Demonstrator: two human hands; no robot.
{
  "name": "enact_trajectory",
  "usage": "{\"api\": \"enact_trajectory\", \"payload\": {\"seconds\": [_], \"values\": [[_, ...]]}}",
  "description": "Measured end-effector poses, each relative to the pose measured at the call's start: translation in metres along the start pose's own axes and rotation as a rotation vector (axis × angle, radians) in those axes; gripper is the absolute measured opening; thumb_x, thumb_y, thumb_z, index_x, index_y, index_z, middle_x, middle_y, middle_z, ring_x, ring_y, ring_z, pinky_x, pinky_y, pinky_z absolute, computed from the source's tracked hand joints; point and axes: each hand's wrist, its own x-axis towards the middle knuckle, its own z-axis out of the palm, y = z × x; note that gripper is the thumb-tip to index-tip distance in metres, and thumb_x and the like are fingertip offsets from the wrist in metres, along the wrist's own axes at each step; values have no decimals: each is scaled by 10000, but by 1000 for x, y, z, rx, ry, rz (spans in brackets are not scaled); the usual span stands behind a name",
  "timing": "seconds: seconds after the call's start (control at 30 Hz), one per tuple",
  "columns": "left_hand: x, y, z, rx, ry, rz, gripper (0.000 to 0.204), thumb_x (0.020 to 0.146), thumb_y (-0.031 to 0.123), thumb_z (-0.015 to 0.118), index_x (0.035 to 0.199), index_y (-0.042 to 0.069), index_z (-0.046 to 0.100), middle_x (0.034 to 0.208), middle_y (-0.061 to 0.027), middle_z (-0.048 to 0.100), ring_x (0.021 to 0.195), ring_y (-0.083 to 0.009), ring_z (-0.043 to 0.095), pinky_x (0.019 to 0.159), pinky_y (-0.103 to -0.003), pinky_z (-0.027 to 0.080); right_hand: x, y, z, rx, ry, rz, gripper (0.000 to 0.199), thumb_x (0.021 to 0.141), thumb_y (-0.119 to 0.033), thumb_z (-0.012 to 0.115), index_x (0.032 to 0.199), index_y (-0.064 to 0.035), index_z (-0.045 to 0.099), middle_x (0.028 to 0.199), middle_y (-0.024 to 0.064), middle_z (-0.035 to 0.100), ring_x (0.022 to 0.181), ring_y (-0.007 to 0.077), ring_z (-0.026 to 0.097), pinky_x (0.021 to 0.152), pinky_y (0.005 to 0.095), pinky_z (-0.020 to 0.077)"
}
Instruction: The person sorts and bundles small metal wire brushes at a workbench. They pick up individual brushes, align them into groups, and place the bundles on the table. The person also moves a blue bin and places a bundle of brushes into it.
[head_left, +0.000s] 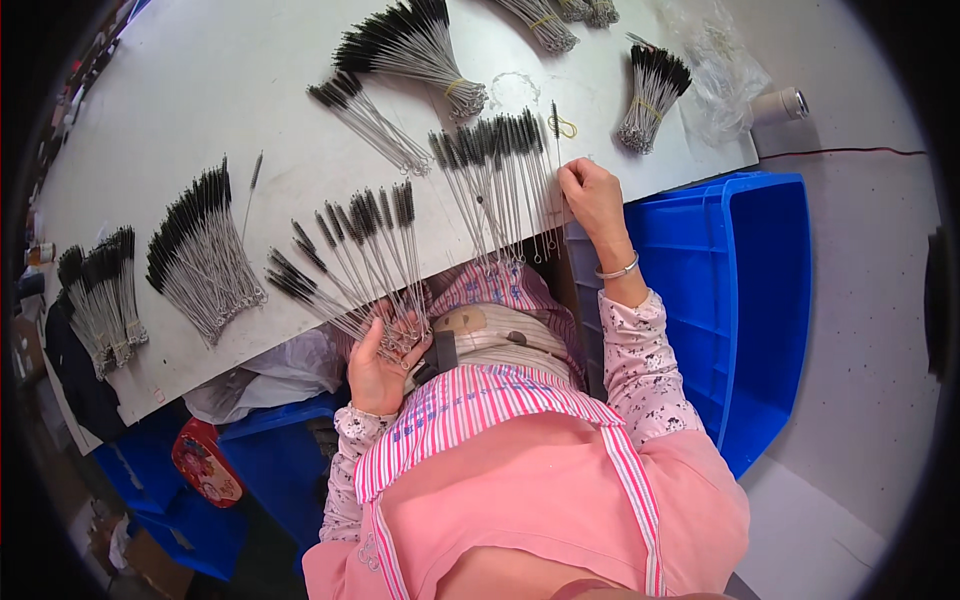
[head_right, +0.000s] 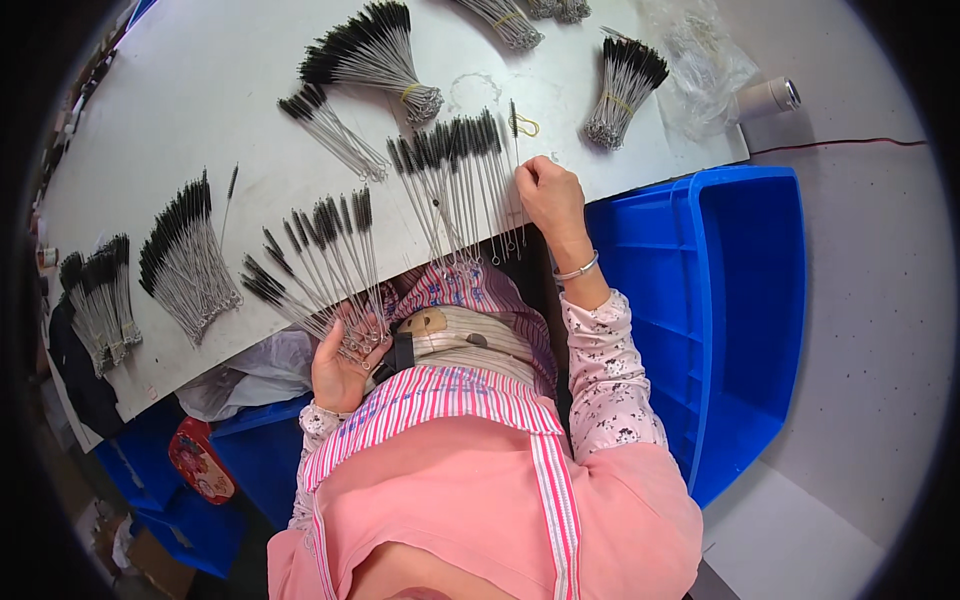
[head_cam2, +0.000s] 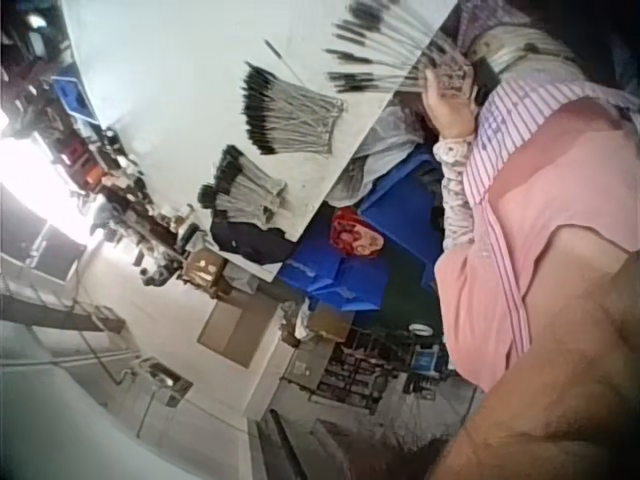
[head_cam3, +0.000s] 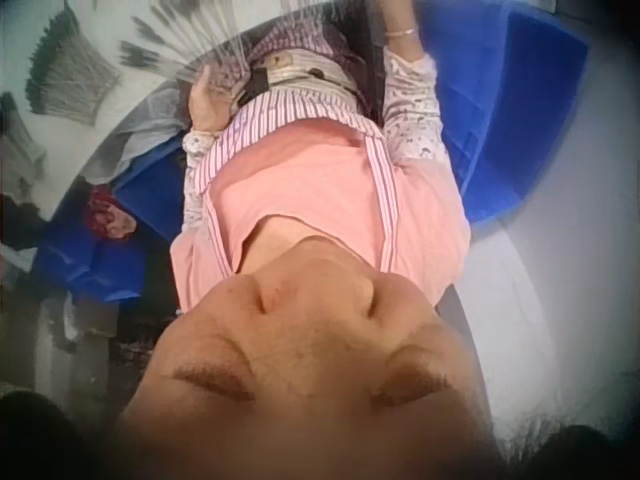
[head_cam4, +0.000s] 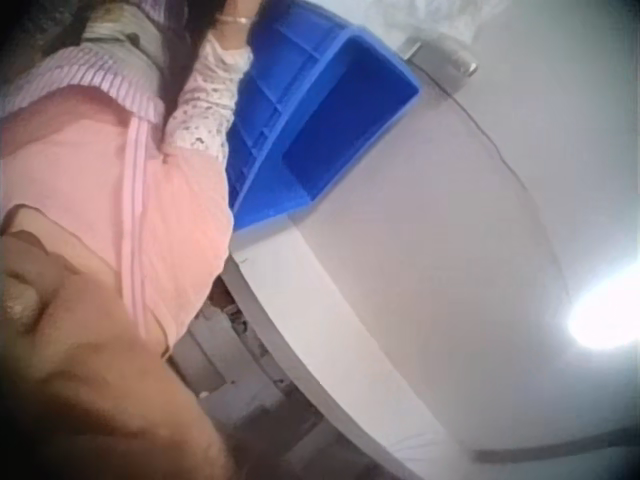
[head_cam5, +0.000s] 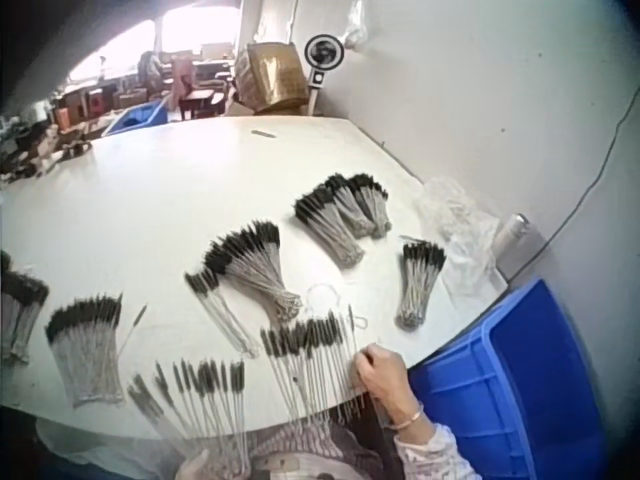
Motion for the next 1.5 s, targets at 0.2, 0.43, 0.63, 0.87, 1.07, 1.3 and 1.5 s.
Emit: {"api": "enact_trajectory", "payload": {"seconds": [0.2,0.43,0.63,0.87,1.07,1.3,1.5], "values": [[-1,1,6,-26,51,15,287,937,235,432,1187,105,485,1039,-126,602,976,-275,590,891,-482,452,6,-2,-4,-124,-7,-70,186,791,-207,549,754,-50,642,676,174,618,646,341,614,609,387,490],[-2,1,9,-18,37,18,290,937,240,430,1189,105,481,1042,-123,601,982,-275,588,892,-476,453,30,7,-6,-155,107,-33,165,792,-233,596,873,-98,646,686,133,638,653,319,625,601,395,488],[-2,1,8,-7,25,16,324,932,256,438,1219,108,458,1080,-130,583,1012,-276,573,907,-477,441,53,10,2,-271,162,-164,150,797,-240,584,855,-112,634,709,128,641,674,325,625,606,407,490],[-1,1,9,-10,26,14,425,896,270,501,1271,95,407,1168,-170,517,1108,-289,501,936,-492,412,66,19,6,-421,274,-207,195,825,-270,553,860,-102,645,734,148,643,688,335,630,610,408,492],[-7,6,10,-46,-10,4,364,913,266,483,1223,82,433,1098,-147,563,1015,-283,573,882,-462,465,-6,-71,11,291,-116,-36,256,818,-246,636,918,-11,648,579,76,589,503,104,530,481,258,416],[-15,13,21,-10,-64,-26,377,931,267,450,1236,48,411,1109,-145,570,1016,-281,584,868,-430,484,-116,-134,66,458,-559,39,380,797,-300,656,938,51,616,641,107,621,507,125,565,498,261,457],[-18,17,23,-4,-93,-17,333,934,216,452,1224,56,421,1119,-150,573,1015,-283,587,861,-433,492,-116,-122,97,666,-605,188,289,798,-260,660,796,26,621,581,23,566,505,63,495,452,229,391]]}}
